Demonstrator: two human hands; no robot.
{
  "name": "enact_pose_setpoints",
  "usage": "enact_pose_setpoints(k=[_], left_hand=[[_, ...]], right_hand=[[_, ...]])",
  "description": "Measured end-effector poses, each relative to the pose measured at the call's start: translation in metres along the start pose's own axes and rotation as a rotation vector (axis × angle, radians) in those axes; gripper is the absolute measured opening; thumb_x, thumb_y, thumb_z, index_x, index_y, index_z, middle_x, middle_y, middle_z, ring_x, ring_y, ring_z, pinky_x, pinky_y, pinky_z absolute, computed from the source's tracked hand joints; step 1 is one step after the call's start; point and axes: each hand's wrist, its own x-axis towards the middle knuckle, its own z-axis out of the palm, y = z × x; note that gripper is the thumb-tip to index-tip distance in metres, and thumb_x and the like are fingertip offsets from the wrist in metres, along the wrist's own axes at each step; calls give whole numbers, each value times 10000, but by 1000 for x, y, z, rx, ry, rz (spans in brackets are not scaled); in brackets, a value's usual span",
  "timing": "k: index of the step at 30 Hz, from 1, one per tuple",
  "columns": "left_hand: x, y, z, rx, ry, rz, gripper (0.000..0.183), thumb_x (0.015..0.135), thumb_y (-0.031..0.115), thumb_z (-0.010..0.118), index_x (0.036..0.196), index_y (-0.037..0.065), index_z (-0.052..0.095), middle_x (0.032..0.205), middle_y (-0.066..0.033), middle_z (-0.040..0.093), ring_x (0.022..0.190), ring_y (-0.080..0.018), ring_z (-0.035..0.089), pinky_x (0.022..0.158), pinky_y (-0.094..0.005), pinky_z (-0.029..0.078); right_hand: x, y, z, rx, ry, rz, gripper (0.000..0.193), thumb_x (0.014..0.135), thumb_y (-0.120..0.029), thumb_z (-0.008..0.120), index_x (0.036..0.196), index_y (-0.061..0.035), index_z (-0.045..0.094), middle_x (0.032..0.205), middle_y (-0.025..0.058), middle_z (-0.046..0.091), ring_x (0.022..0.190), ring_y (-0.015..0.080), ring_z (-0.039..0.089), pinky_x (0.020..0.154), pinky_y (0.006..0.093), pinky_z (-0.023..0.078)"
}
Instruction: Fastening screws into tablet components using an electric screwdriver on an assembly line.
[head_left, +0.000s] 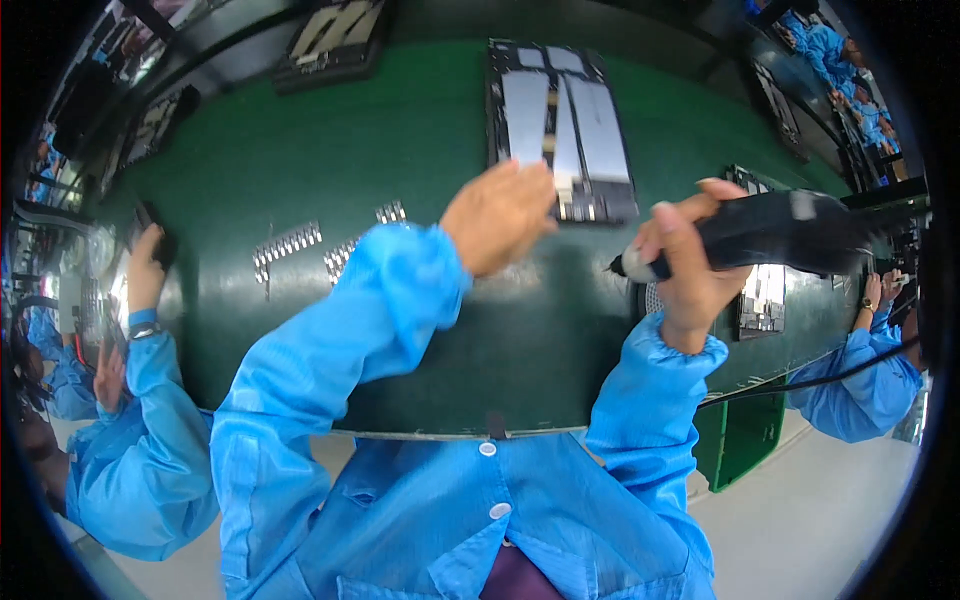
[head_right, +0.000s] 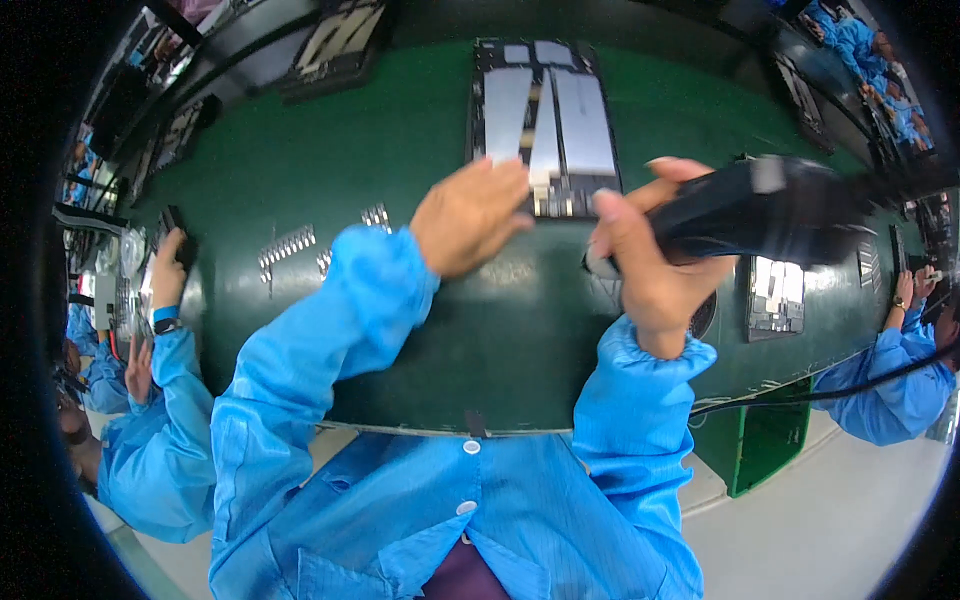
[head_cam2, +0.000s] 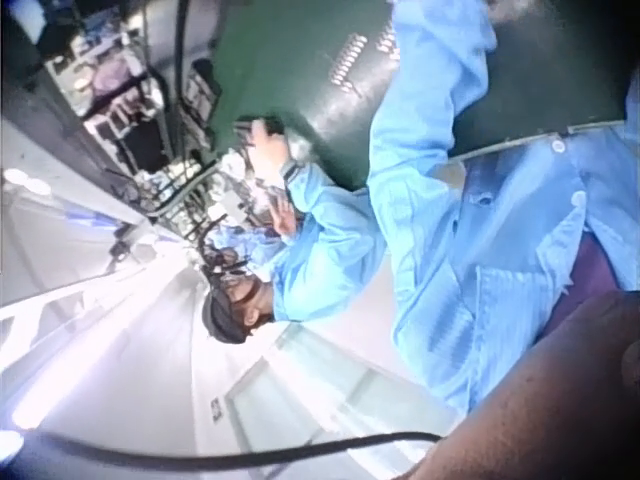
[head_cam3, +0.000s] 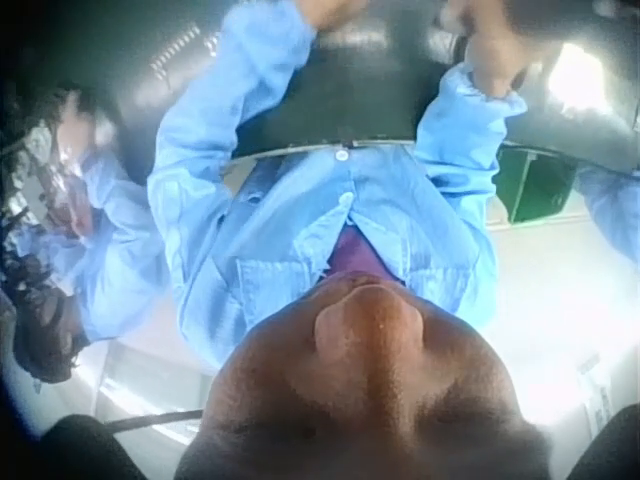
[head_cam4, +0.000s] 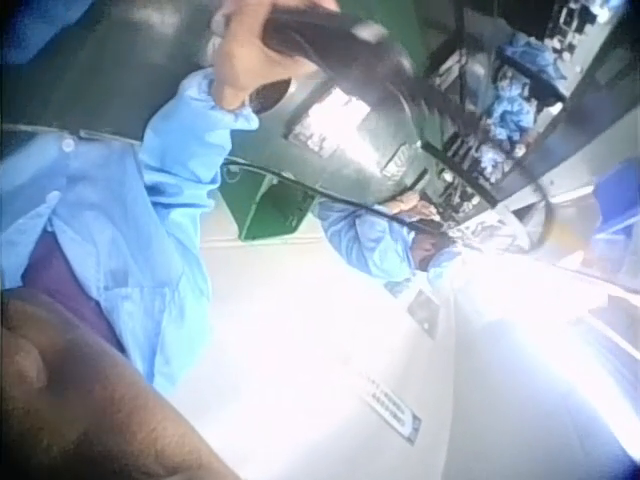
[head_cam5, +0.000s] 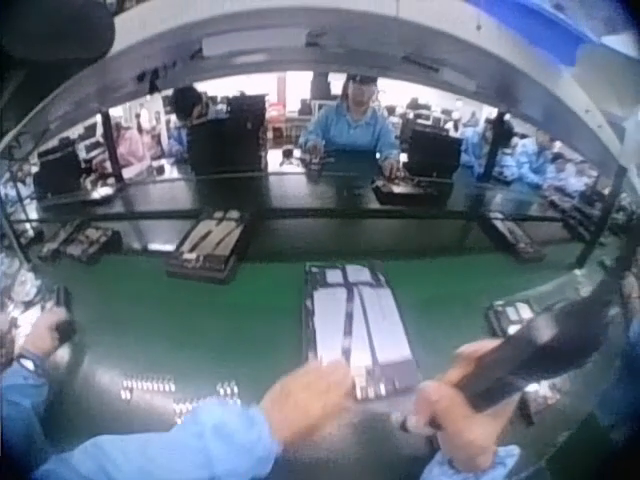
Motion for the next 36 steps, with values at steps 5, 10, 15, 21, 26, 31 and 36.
enact_pose_setpoints(k=[5,10,15,21,26,31,36], left_hand=[[60,-96,7,312,-51,-282,289,770,145,618,1004,-8,547,1073,-148,563,1035,-320,524,932,-399,406],[61,-128,-14,528,-143,-375,362,711,61,614,1061,4,543,1177,-154,522,1125,-306,468,953,-435,377],[22,-195,-78,1047,-430,-540,362,687,32,599,1046,68,558,1148,-70,506,1144,-238,438,862,-434,394],[-13,-263,-125,929,-779,-881,809,606,21,682,1332,99,333,1432,-53,281,1298,-256,309,999,-647,198],[-7,-256,-141,698,-468,-758,653,563,8,599,1201,5,461,1277,-187,462,1135,-333,486,955,-439,393],[-2,-231,-154,718,-21,-490,418,566,50,576,982,23,613,925,-190,635,854,-370,601,789,-423,473],[-13,-192,-190,773,247,-570,365,607,29,590,959,100,655,823,-148,662,748,-314,645,673,-375,502]], right_hand=[[-8,15,10,-15,-70,138,363,703,74,689,1005,12,499,602,54,567,478,103,528,429,214,402],[-12,26,-7,-51,-105,213,434,682,38,728,1051,6,500,634,25,558,538,68,521,486,193,393],[-14,19,-10,71,-213,248,694,609,-70,782,1184,-11,398,671,48,551,575,110,531,532,220,407],[-6,24,-7,-5,-213,213,470,612,-179,833,918,-25,510,551,-21,506,477,34,434,448,194,339],[-5,17,-8,32,-219,151,472,635,-157,815,957,-4,506,586,-4,535,483,36,412,438,200,313],[-3,13,-11,-49,-240,153,494,632,-179,813,978,2,510,578,28,520,486,66,417,449,216,333],[-2,20,-10,-93,-141,121,443,634,-157,807,922,1,511,575,58,534,493,105,477,471,258,384]])
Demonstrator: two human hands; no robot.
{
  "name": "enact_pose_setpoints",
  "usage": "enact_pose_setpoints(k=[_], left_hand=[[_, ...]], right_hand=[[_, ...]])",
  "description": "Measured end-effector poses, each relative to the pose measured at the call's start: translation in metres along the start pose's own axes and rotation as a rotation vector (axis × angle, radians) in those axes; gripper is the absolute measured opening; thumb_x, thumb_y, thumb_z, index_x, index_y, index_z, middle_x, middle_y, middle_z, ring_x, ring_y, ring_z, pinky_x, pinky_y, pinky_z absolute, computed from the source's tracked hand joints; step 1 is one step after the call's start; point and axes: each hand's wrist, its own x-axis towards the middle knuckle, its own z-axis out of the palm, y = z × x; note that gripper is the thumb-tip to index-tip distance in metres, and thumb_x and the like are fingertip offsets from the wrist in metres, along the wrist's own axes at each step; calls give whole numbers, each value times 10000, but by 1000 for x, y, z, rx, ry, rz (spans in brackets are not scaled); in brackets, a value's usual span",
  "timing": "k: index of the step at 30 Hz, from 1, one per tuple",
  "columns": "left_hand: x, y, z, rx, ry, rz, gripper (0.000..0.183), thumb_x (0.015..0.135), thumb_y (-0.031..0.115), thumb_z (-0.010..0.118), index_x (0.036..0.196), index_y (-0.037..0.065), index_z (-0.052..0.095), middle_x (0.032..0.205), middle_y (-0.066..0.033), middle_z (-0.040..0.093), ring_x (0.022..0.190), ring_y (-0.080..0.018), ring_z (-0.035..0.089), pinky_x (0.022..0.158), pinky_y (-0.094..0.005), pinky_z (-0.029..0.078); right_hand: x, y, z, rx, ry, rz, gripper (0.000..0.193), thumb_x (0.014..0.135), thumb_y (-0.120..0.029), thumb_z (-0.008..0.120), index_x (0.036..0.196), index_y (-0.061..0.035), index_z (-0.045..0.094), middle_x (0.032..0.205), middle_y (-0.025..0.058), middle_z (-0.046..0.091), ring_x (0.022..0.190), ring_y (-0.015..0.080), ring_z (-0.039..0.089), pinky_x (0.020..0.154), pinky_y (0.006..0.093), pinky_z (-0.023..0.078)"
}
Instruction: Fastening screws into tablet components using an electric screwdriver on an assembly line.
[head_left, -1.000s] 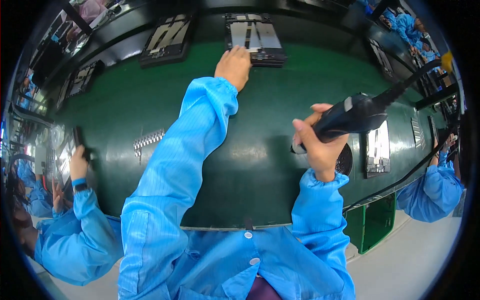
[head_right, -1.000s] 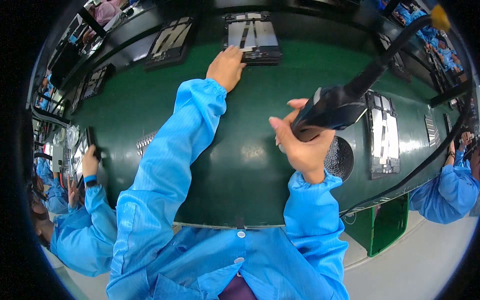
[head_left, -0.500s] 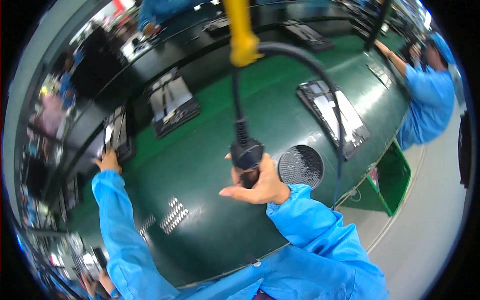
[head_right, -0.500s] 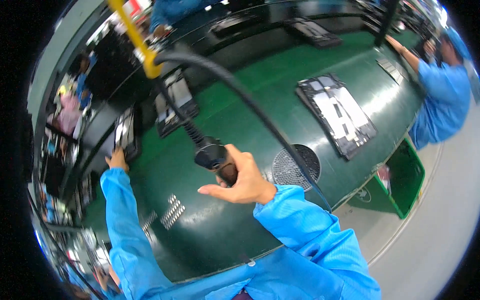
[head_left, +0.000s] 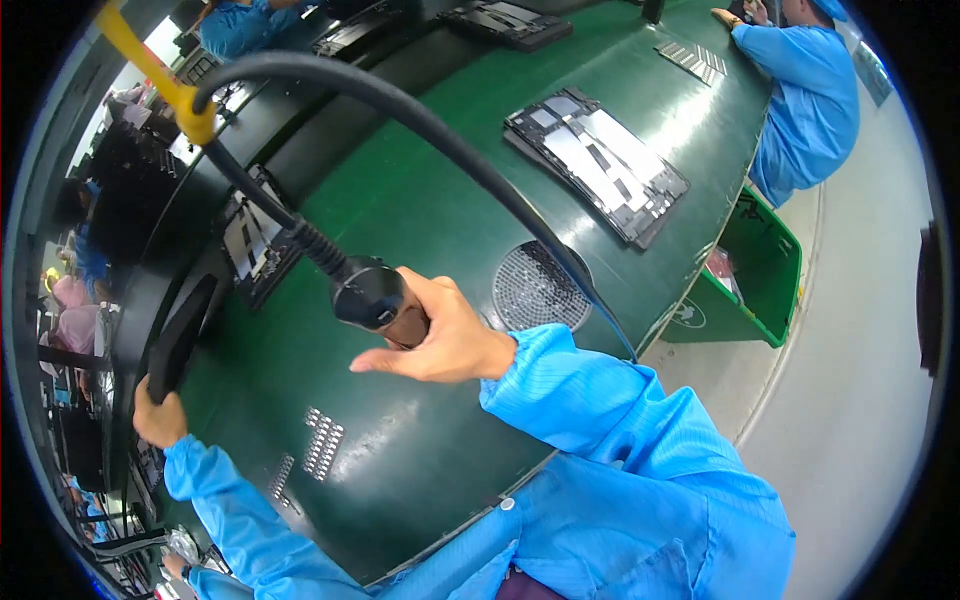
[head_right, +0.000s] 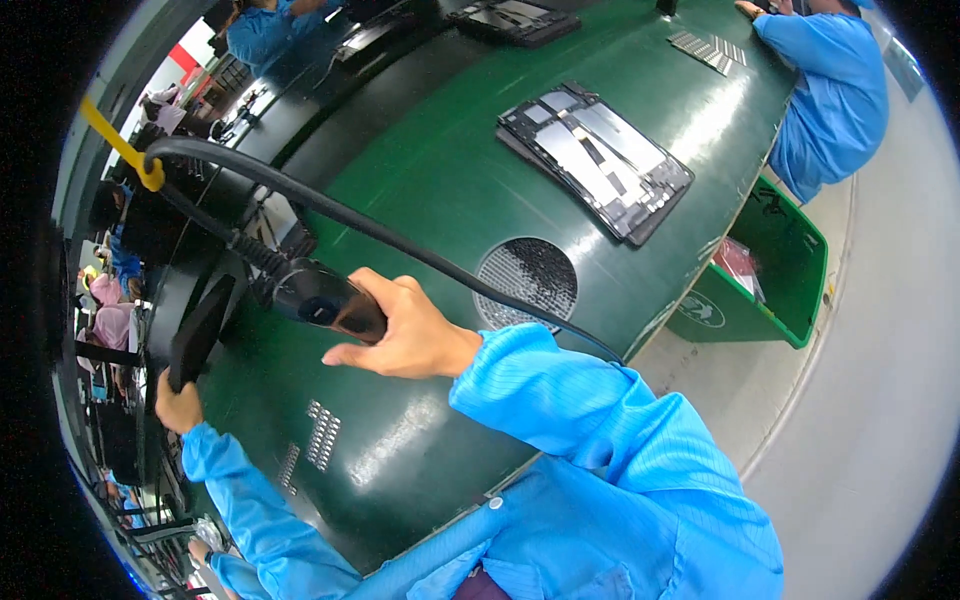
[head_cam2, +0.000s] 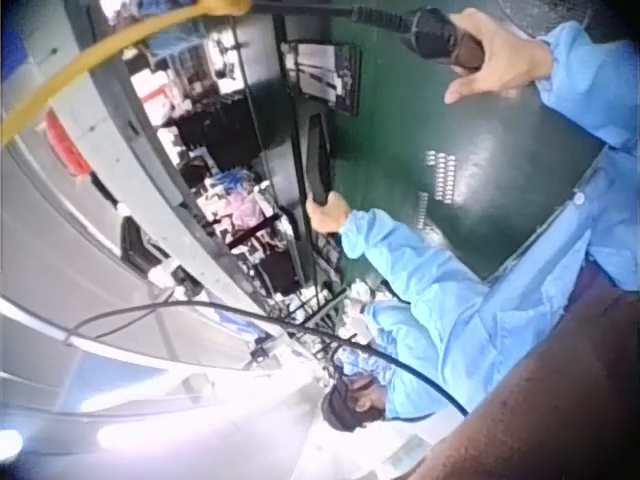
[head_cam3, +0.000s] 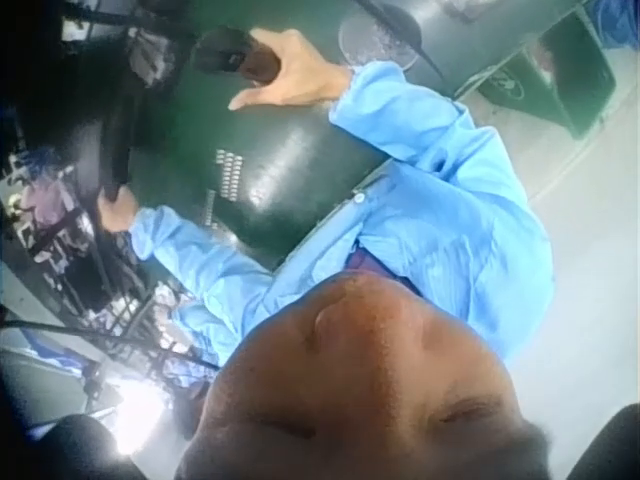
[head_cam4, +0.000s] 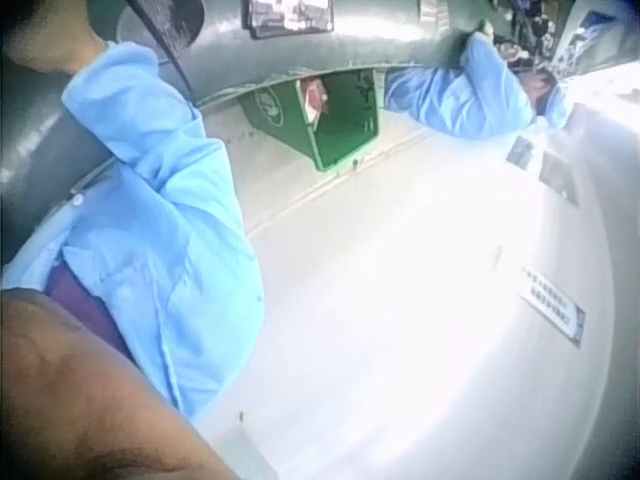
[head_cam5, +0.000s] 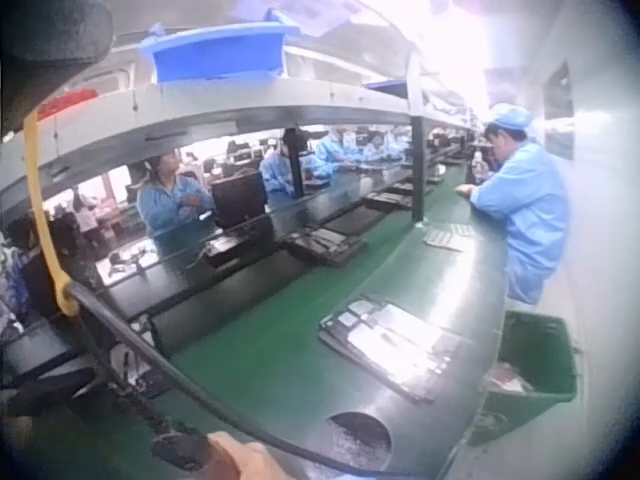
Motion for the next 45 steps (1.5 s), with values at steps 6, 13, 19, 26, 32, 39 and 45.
enact_pose_setpoints(k=[6,13,19,26,32,39,45], left_hand=[[-59,62,-92,-328,173,220,277,675,0,607,947,21,652,872,-145,668,783,-270,655,729,-326,508],[-113,164,-126,-494,-52,542,355,621,70,669,956,-32,611,960,-155,647,913,-319,625,811,-387,475],[-181,199,-132,-531,-407,647,449,579,62,646,1019,-16,598,1139,-164,592,1120,-365,524,969,-507,321],[-214,227,-130,-655,-559,751,689,544,322,784,1093,-28,558,1228,-140,532,1223,-366,414,1006,-615,187],[-200,264,-115,-630,-780,658,755,609,392,754,1181,-36,509,1321,-138,436,1299,-343,302,1016,-642,121],[-215,286,-102,-605,-575,561,566,632,348,744,1036,-26,615,1256,-120,497,1251,-286,385,1039,-589,167],[-203,266,-105,-935,-376,648,297,728,167,683,981,19,634,1019,-109,626,1019,-262,567,900,-485,382]], right_hand=[[4,-9,-12,119,178,25,311,648,-105,791,819,-11,549,606,36,598,526,48,524,460,218,403],[10,-23,-75,4,388,-149,242,694,12,732,866,10,562,569,17,569,455,76,533,426,194,400],[10,-8,-67,-49,341,-78,263,682,24,734,878,18,559,572,20,571,458,81,539,419,194,401],[17,3,-42,-58,217,-75,297,690,37,725,928,22,548,587,16,572,466,82,540,438,209,416],[17,-11,-40,-5,215,-123,306,686,12,741,938,-4,569,609,12,582,493,73,546,432,198,411],[6,1,-61,-9,224,-204,268,713,-17,738,922,-3,570,601,30,600,474,101,568,446,200,428],[8,3,-60,-26,237,-154,266,709,-12,740,910,-2,566,595,31,598,479,99,567,451,204,428]])
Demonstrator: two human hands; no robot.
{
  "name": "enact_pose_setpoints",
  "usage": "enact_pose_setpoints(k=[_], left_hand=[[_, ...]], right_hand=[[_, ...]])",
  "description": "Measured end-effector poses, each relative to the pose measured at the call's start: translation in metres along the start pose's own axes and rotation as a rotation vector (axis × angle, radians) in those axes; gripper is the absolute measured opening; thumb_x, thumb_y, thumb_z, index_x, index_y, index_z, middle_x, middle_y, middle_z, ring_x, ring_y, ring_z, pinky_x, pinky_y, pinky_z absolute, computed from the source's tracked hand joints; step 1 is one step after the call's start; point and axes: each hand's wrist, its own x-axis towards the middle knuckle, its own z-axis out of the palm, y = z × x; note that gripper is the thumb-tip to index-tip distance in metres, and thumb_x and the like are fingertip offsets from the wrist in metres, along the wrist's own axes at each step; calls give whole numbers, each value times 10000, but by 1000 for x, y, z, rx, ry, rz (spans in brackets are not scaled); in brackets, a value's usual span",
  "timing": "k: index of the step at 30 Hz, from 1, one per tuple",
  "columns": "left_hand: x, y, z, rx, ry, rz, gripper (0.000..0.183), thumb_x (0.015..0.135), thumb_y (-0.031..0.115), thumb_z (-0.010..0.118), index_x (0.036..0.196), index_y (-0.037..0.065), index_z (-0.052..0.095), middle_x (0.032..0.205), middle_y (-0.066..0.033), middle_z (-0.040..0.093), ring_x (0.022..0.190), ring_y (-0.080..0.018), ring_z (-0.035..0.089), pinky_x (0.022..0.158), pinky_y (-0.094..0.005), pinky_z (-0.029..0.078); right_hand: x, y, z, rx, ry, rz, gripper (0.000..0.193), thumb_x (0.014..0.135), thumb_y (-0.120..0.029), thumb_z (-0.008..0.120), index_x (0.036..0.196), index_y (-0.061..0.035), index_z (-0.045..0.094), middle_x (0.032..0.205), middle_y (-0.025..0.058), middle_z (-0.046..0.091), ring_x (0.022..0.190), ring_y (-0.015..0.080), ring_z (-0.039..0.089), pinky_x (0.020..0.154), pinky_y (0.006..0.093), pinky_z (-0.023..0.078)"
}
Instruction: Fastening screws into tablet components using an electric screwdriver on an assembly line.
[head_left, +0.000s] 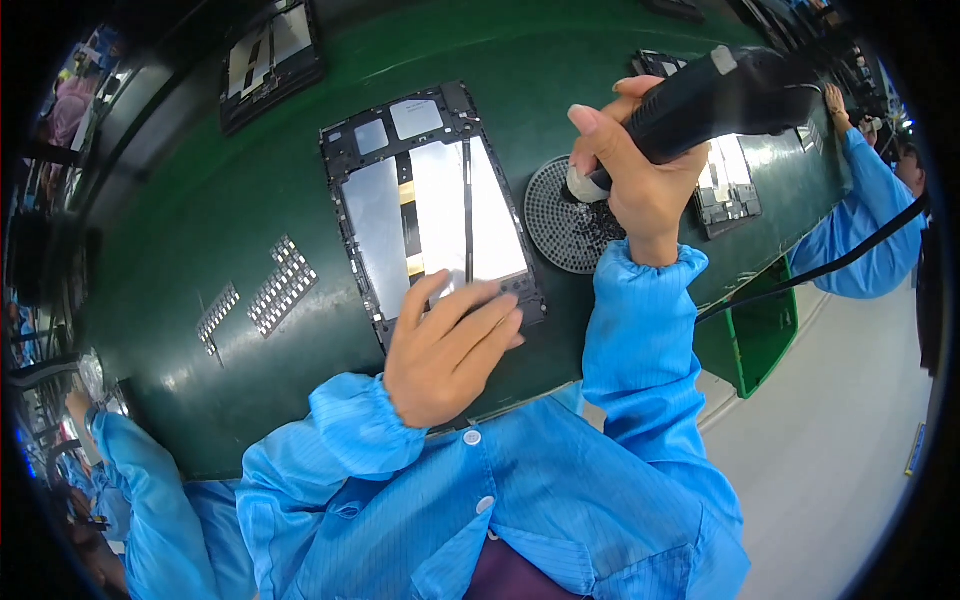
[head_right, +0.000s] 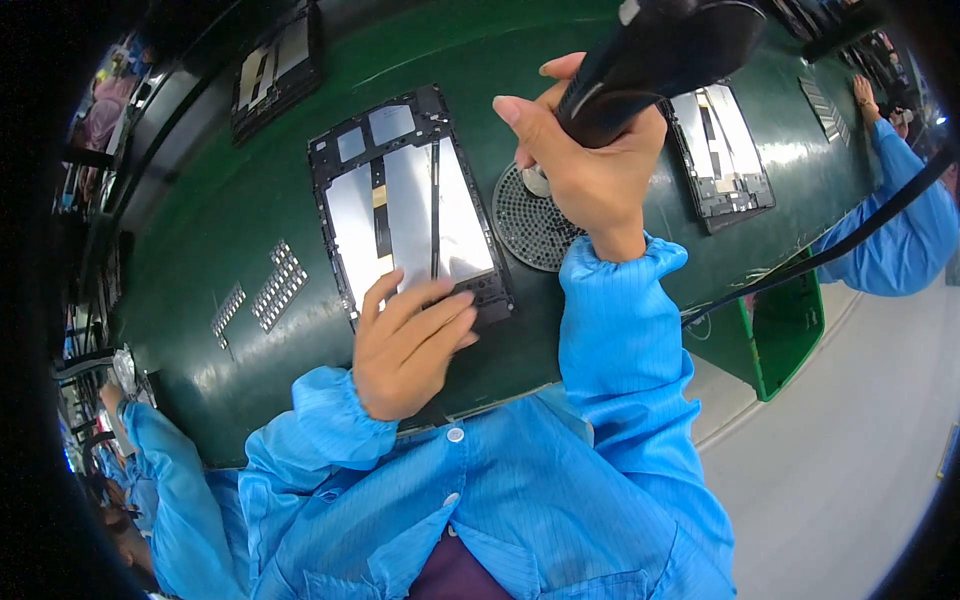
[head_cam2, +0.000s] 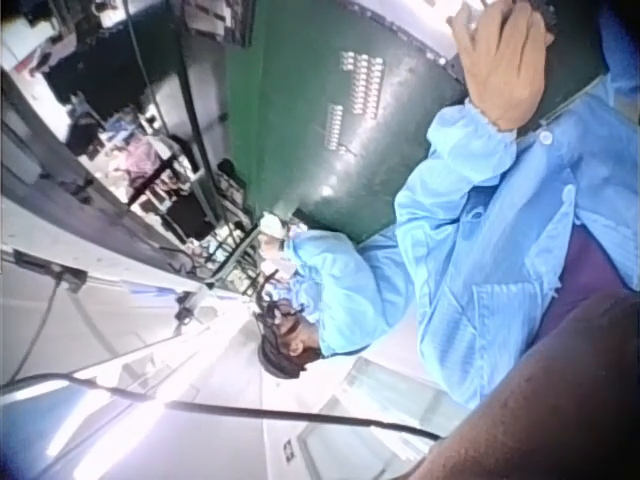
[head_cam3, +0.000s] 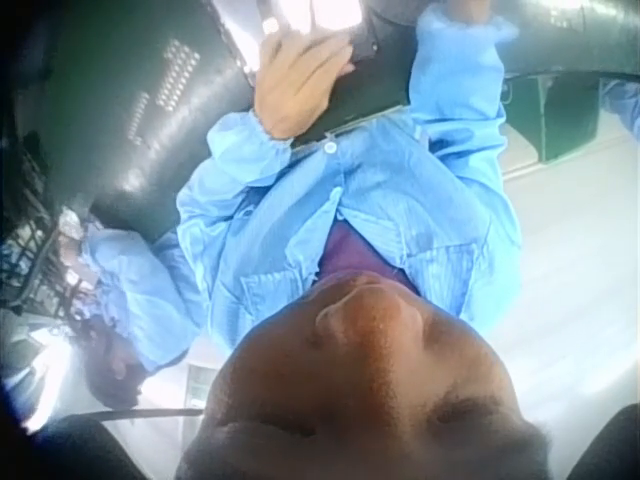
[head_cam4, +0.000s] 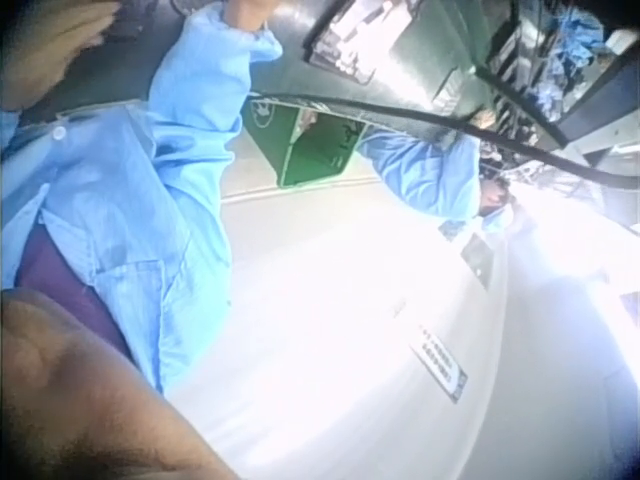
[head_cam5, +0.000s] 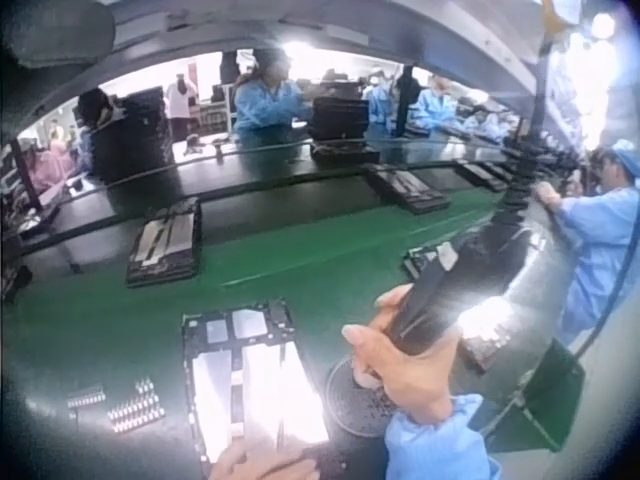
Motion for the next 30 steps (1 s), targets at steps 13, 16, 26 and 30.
enact_pose_setpoints(k=[13,16,26,30], left_hand=[[3,-29,-48,-48,231,-335,168,710,-1,701,864,19,636,914,-135,642,810,-271,632,717,-330,484],[-4,-34,-58,-3,227,-426,161,700,-32,695,849,2,645,875,-141,620,729,-249,608,627,-278,484],[-15,-92,-55,-721,275,-1045,144,783,45,669,878,-60,644,766,-88,654,652,-116,607,593,-223,495],[-14,-119,-45,-629,215,-932,140,778,79,674,853,-38,665,779,-93,657,638,-105,587,594,-226,474]], right_hand=[[-1,5,3,-64,-30,65,297,693,40,717,930,-11,544,593,58,589,475,135,565,465,245,443],[-1,6,9,-21,10,88,282,696,14,737,915,-10,561,600,25,584,485,88,546,439,206,407],[-6,-11,12,49,6,19,377,712,66,685,1032,-11,501,610,60,561,483,140,539,476,263,446],[-9,-20,23,40,-37,15,371,727,48,671,1050,-22,502,625,65,560,477,147,525,483,298,455]])
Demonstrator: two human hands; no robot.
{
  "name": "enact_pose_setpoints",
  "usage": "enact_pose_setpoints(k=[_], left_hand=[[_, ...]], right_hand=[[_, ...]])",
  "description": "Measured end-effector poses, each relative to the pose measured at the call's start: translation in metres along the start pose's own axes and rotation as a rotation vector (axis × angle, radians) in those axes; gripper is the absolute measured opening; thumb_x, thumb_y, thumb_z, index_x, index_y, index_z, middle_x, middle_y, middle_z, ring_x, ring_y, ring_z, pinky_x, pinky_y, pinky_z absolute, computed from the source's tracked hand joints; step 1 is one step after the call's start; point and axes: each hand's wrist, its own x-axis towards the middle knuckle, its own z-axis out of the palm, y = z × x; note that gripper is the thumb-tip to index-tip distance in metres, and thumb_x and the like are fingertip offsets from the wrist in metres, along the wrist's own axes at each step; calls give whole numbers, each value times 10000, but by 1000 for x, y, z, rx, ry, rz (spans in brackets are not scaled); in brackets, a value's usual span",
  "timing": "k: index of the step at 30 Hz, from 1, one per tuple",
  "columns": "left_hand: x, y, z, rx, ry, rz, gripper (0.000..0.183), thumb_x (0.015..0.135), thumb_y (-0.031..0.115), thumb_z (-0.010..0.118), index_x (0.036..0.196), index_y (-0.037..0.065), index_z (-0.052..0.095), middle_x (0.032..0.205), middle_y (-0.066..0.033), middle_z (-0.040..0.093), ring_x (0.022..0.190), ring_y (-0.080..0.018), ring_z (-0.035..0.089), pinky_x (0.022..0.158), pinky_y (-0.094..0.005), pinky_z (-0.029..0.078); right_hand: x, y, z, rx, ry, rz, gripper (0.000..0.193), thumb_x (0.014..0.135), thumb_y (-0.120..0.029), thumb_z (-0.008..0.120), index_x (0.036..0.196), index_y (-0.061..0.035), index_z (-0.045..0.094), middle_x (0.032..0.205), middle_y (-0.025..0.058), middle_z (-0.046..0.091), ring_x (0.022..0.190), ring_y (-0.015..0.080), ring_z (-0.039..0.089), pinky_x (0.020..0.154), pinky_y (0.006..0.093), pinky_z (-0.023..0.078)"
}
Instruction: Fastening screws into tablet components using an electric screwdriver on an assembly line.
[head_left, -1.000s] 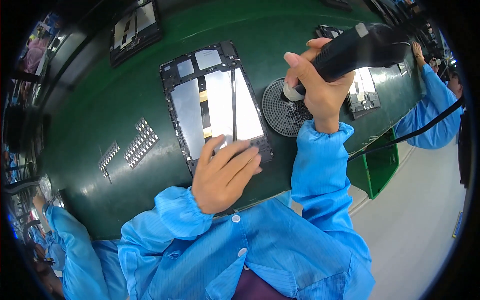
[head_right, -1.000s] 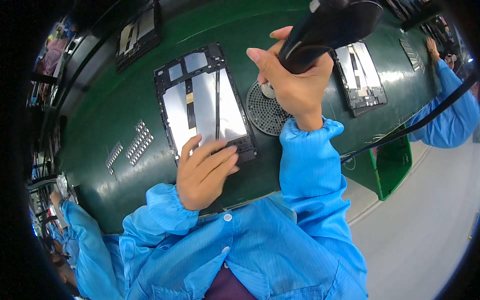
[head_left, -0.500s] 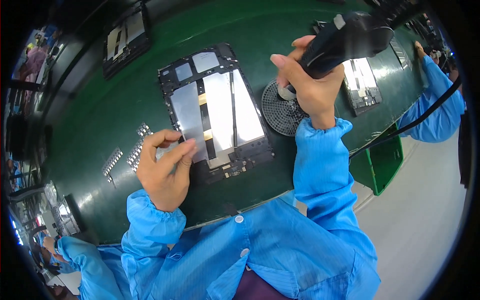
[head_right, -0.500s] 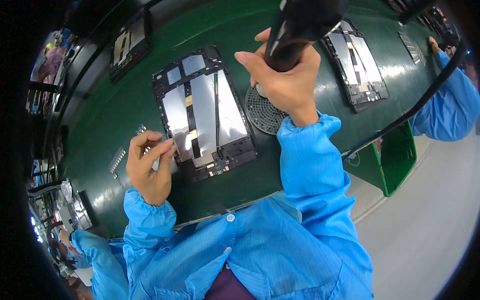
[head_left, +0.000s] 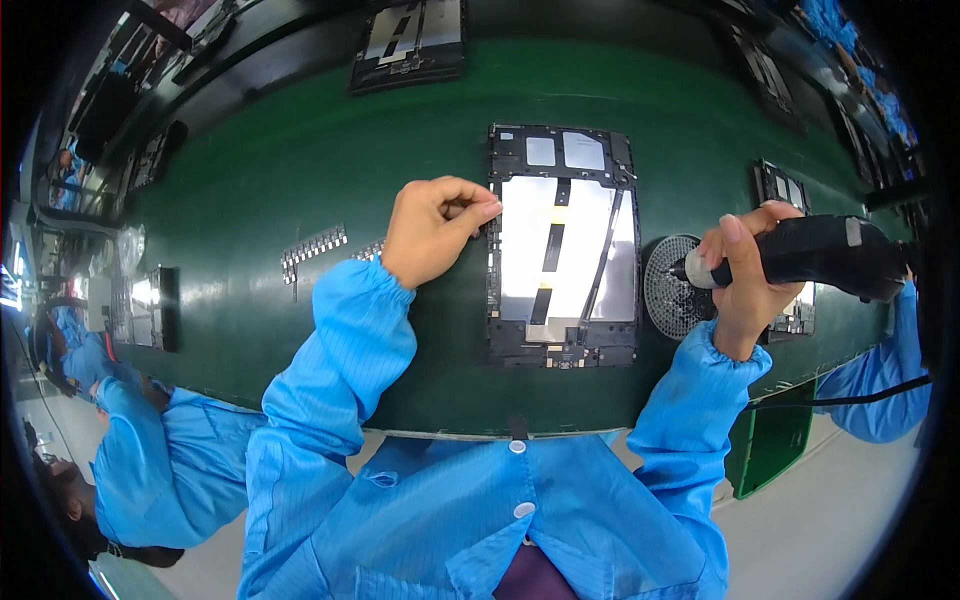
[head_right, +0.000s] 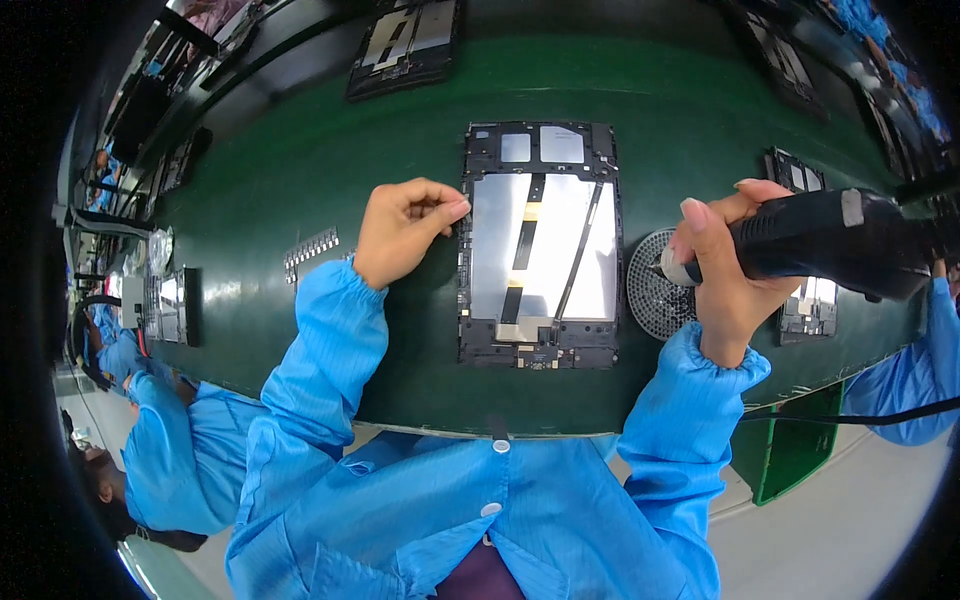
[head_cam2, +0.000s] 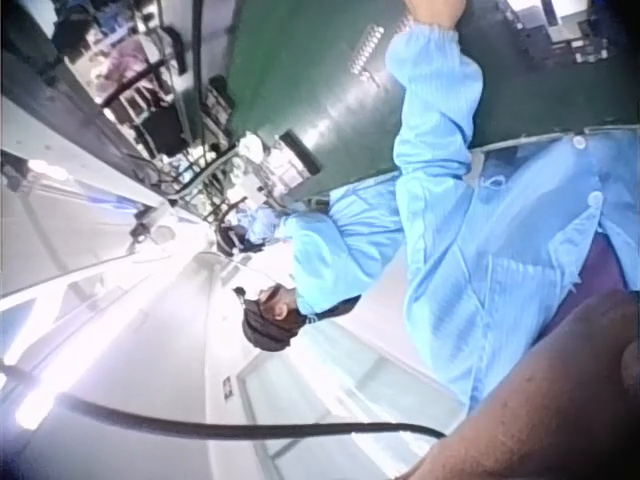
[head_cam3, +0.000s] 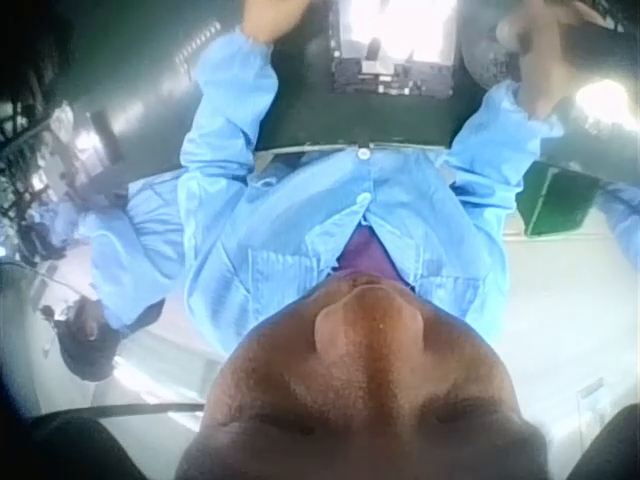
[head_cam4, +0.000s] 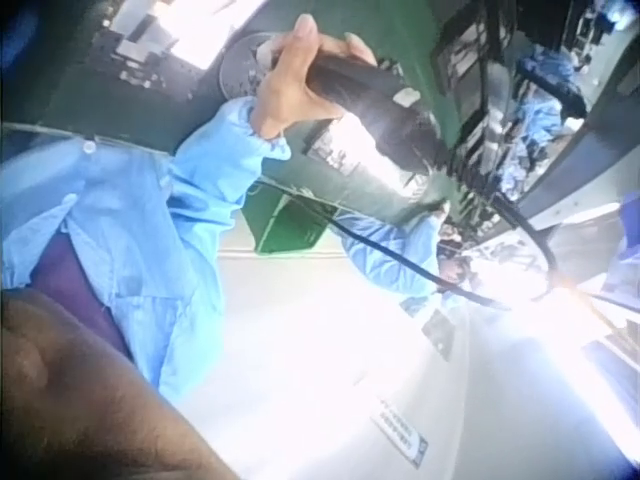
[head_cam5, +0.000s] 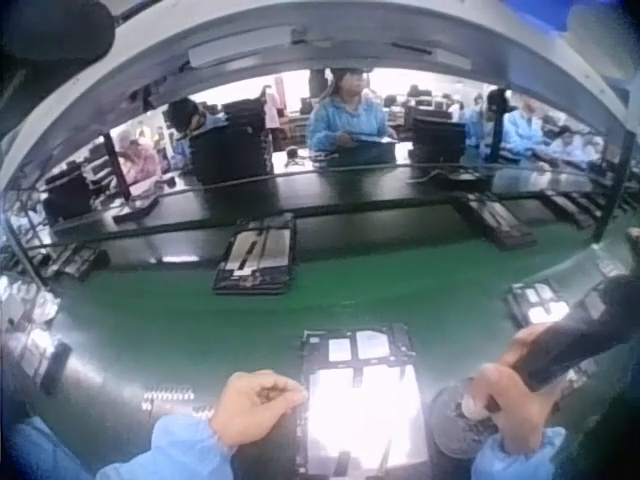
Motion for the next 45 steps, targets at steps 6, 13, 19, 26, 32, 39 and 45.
enact_pose_setpoints(k=[6,13,19,26,32,39,45], left_hand=[[14,-1,-5,156,-29,65,135,781,85,674,848,-31,660,758,-78,651,693,-102,584,657,-232,469],[16,-1,0,136,36,141,118,740,85,704,804,-11,676,709,-88,645,607,-101,554,574,-247,456],[24,-7,-12,155,-18,-11,219,723,120,746,818,-30,617,694,-62,630,570,-61,550,456,-184,419],[28,4,-18,-23,-144,-223,242,674,158,778,735,-29,638,621,-75,626,489,-108,582,426,-228,450],[28,6,-19,-11,-145,-225,206,687,131,759,723,-33,640,619,-88,632,491,-114,592,441,-240,465],[29,2,-20,1,-142,-228,194,686,120,754,719,-34,640,624,-95,637,493,-114,595,449,-236,472],[23,8,-34,232,-165,-34,161,714,82,695,806,-45,658,707,-155,655,633,-197,640,590,-301,510]], right_hand=[[3,-3,17,-8,-100,-62,375,746,40,641,1083,-28,489,658,68,557,476,152,508,494,331,456],[9,-5,58,93,-188,-84,380,724,23,687,1049,-32,499,603,68,579,484,145,561,513,256,472],[16,7,116,145,-324,-18,357,722,-1,719,1019,6,523,622,48,602,513,95,569,494,204,444],[14,40,149,165,-375,13,292,714,3,725,944,35,548,601,41,603,503,95,574,478,208,438],[13,46,153,150,-371,30,280,719,-3,724,930,33,544,598,42,601,495,96,570,481,207,436],[12,49,156,187,-372,42,274,707,-12,738,905,28,553,596,40,602,505,98,576,488,204,437],[2,46,159,119,-395,24,247,696,-2,737,879,19,572,602,39,606,523,83,573,496,190,433]])
